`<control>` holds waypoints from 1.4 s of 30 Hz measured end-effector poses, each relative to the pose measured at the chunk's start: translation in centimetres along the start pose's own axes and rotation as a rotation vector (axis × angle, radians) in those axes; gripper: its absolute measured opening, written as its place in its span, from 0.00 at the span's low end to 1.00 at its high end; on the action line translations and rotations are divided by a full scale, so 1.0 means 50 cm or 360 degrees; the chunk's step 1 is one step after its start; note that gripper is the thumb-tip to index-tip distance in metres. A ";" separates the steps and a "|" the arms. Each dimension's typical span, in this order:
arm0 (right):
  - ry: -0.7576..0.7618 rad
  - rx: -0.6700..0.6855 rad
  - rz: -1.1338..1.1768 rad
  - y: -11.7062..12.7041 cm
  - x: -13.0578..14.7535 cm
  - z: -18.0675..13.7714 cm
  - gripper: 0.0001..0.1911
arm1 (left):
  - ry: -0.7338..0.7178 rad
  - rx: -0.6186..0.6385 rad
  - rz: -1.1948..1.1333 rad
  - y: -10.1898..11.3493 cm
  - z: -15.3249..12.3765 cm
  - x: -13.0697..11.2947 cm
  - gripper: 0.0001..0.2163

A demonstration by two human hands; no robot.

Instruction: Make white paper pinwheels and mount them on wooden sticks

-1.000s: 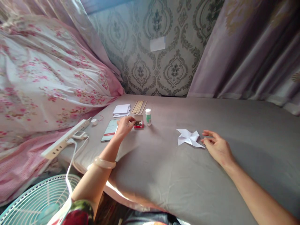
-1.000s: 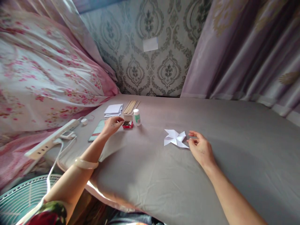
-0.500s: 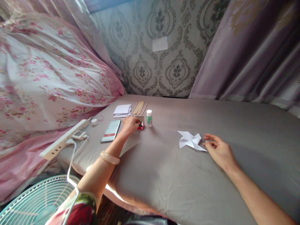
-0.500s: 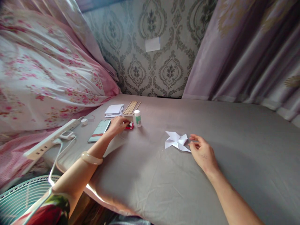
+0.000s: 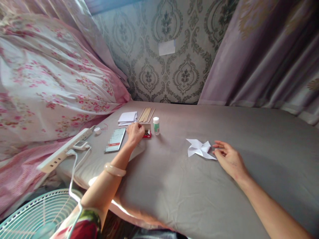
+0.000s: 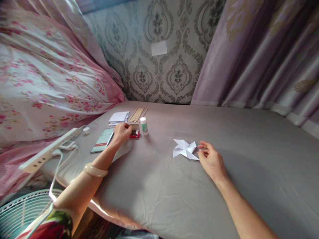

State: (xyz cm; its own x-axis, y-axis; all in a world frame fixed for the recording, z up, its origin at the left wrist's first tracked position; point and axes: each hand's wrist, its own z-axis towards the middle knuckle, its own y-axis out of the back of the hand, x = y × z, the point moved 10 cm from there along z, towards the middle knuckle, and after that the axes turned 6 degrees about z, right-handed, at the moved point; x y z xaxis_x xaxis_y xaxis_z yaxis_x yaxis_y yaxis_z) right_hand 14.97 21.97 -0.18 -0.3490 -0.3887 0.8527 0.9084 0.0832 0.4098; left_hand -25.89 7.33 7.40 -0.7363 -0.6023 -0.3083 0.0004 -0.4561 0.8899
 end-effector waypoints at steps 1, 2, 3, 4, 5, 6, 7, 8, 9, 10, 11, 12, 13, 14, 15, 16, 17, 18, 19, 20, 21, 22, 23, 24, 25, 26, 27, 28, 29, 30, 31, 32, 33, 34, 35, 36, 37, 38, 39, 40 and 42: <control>-0.0004 -0.0002 0.0029 0.000 0.000 0.000 0.20 | 0.0057 -0.0066 -0.0052 0.016 -0.001 0.006 0.16; -0.0010 -0.0017 0.0050 0.002 0.001 0.001 0.20 | 0.0103 -0.0121 -0.0166 0.031 -0.004 0.009 0.17; -0.0012 -0.0050 0.0059 0.006 0.005 0.001 0.21 | 0.0130 -0.0149 -0.0333 0.043 -0.008 0.007 0.17; -0.0003 -0.0102 0.0063 0.012 0.014 0.001 0.20 | 0.0181 -0.0164 -0.0675 0.052 -0.015 0.005 0.16; 0.0018 -0.0169 0.0060 0.020 0.027 0.000 0.20 | 0.0214 -0.0104 -0.1063 0.051 -0.024 -0.007 0.15; 0.0056 -0.0232 0.0058 0.028 0.045 -0.002 0.20 | 0.0235 0.0025 -0.1402 0.042 -0.036 -0.029 0.13; 0.0104 -0.0290 0.0084 0.034 0.067 -0.006 0.19 | 0.0264 0.0170 -0.1653 0.032 -0.053 -0.058 0.11; 0.0153 -0.0307 0.0117 0.035 0.090 -0.011 0.19 | 0.0239 0.0357 -0.1867 0.021 -0.073 -0.099 0.11; 0.0197 -0.0310 0.0162 0.034 0.114 -0.016 0.18 | 0.0224 0.0517 -0.2045 0.013 -0.097 -0.140 0.11; 0.0242 -0.0273 0.0219 0.029 0.137 -0.022 0.17 | 0.0234 0.0660 -0.2191 0.005 -0.122 -0.178 0.12; 0.0287 -0.0206 0.0266 0.019 0.160 -0.027 0.16 | 0.0255 0.0781 -0.2309 -0.003 -0.149 -0.214 0.12; 0.0346 -0.0168 0.0299 0.013 0.182 -0.034 0.15 | 0.0272 0.0903 -0.2391 -0.013 -0.176 -0.248 0.12; 0.0415 -0.0132 0.0341 0.009 0.203 -0.042 0.13 | 0.0284 0.1005 -0.2439 -0.024 -0.201 -0.278 0.13; 0.0476 -0.0102 0.0373 0.006 0.220 -0.049 0.12 | 0.0294 0.1087 -0.2456 -0.035 -0.225 -0.304 0.13; 0.0521 -0.0074 0.0393 0.003 0.231 -0.055 0.10 | 0.0299 0.1154 -0.2443 -0.048 -0.245 -0.325 0.13; 0.0556 -0.0034 0.0421 0.000 0.239 -0.060 0.10 | 0.0296 0.1205 -0.2406 -0.061 -0.263 -0.341 0.13; 0.0581 0.0020 0.0446 -0.004 0.244 -0.063 0.09 | 0.0286 0.1244 -0.2349 -0.074 -0.278 -0.354 0.13; 0.0594 0.0069 0.0463 -0.007 0.245 -0.066 0.09 | 0.0269 0.1271 -0.2281 -0.087 -0.290 -0.363 0.12; 0.0603 0.0116 0.0474 -0.011 0.245 -0.068 0.09 | 0.0239 0.1291 -0.2209 -0.097 -0.298 -0.370 0.12; 0.0608 0.0160 0.0475 -0.014 0.244 -0.070 0.08 | 0.0200 0.1303 -0.2142 -0.105 -0.303 -0.374 0.12; 0.0612 0.0192 0.0468 -0.017 0.243 -0.070 0.08 | 0.0159 0.1312 -0.2086 -0.110 -0.306 -0.378 0.12; 0.0616 0.0219 0.0456 -0.019 0.241 -0.071 0.07 | 0.0120 0.1319 -0.2039 -0.114 -0.307 -0.380 0.12; 0.0620 0.0241 0.0444 -0.021 0.240 -0.071 0.07 | 0.0090 0.1323 -0.1999 -0.115 -0.306 -0.381 0.12; 0.0618 0.0258 0.0436 -0.024 0.239 -0.071 0.07 | 0.0069 0.1328 -0.1965 -0.117 -0.305 -0.381 0.12; 0.0611 0.0268 0.0434 -0.025 0.237 -0.070 0.07 | 0.0058 0.1338 -0.1935 -0.118 -0.304 -0.381 0.12; 0.0599 0.0280 0.0436 -0.026 0.236 -0.070 0.07 | 0.0052 0.1350 -0.1911 -0.119 -0.302 -0.381 0.12; 0.0588 0.0292 0.0440 -0.028 0.235 -0.069 0.06 | 0.0044 0.1366 -0.1892 -0.121 -0.301 -0.382 0.12; 0.0579 0.0308 0.0442 -0.030 0.234 -0.069 0.06 | 0.0030 0.1382 -0.1879 -0.123 -0.300 -0.384 0.12; 0.0572 0.0321 0.0442 -0.032 0.234 -0.069 0.06 | 0.0015 0.1393 -0.1866 -0.125 -0.298 -0.386 0.12; 0.0565 0.0331 0.0439 -0.033 0.233 -0.069 0.07 | -0.0004 0.1406 -0.1848 -0.128 -0.297 -0.388 0.12; 0.0555 0.0333 0.0433 -0.034 0.231 -0.069 0.07 | -0.0027 0.1418 -0.1825 -0.130 -0.296 -0.391 0.12; 0.0539 0.0327 0.0430 -0.033 0.229 -0.068 0.07 | -0.0056 0.1429 -0.1801 -0.132 -0.295 -0.394 0.12; 0.0518 0.0313 0.0432 -0.031 0.226 -0.066 0.07 | -0.0088 0.1441 -0.1784 -0.132 -0.294 -0.398 0.12; 0.0493 0.0302 0.0438 -0.030 0.221 -0.064 0.08 | -0.0127 0.1455 -0.1776 -0.131 -0.293 -0.404 0.12; 0.0465 0.0293 0.0449 -0.028 0.217 -0.061 0.08 | -0.0167 0.1470 -0.1770 -0.129 -0.291 -0.409 0.11; 0.0429 0.0288 0.0467 -0.028 0.211 -0.058 0.09 | -0.0202 0.1480 -0.1760 -0.128 -0.288 -0.414 0.11; 0.0379 0.0283 0.0495 -0.027 0.202 -0.054 0.10 | -0.0222 0.1475 -0.1734 -0.127 -0.283 -0.416 0.10; 0.0311 0.0273 0.0533 -0.026 0.192 -0.050 0.11 | -0.0231 0.1452 -0.1686 -0.128 -0.274 -0.416 0.10; 0.0230 0.0253 0.0579 -0.023 0.179 -0.044 0.12 | -0.0230 0.1393 -0.1613 -0.128 -0.262 -0.412 0.10; 0.0142 0.0220 0.0631 -0.020 0.165 -0.039 0.13 | -0.0236 0.1287 -0.1513 -0.127 -0.244 -0.405 0.10; -0.0015 0.0124 0.0728 -0.008 0.139 -0.029 0.16 | -0.0279 0.0968 -0.1234 -0.117 -0.202 -0.387 0.11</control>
State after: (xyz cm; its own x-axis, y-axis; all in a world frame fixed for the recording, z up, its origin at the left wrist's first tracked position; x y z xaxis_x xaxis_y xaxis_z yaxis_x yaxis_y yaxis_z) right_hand 12.50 17.90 5.12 0.0814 -0.2879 0.9542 0.9497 0.3130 0.0134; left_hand -4.81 15.01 4.78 -0.4758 -0.1526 -0.8662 -0.8325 -0.2398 0.4995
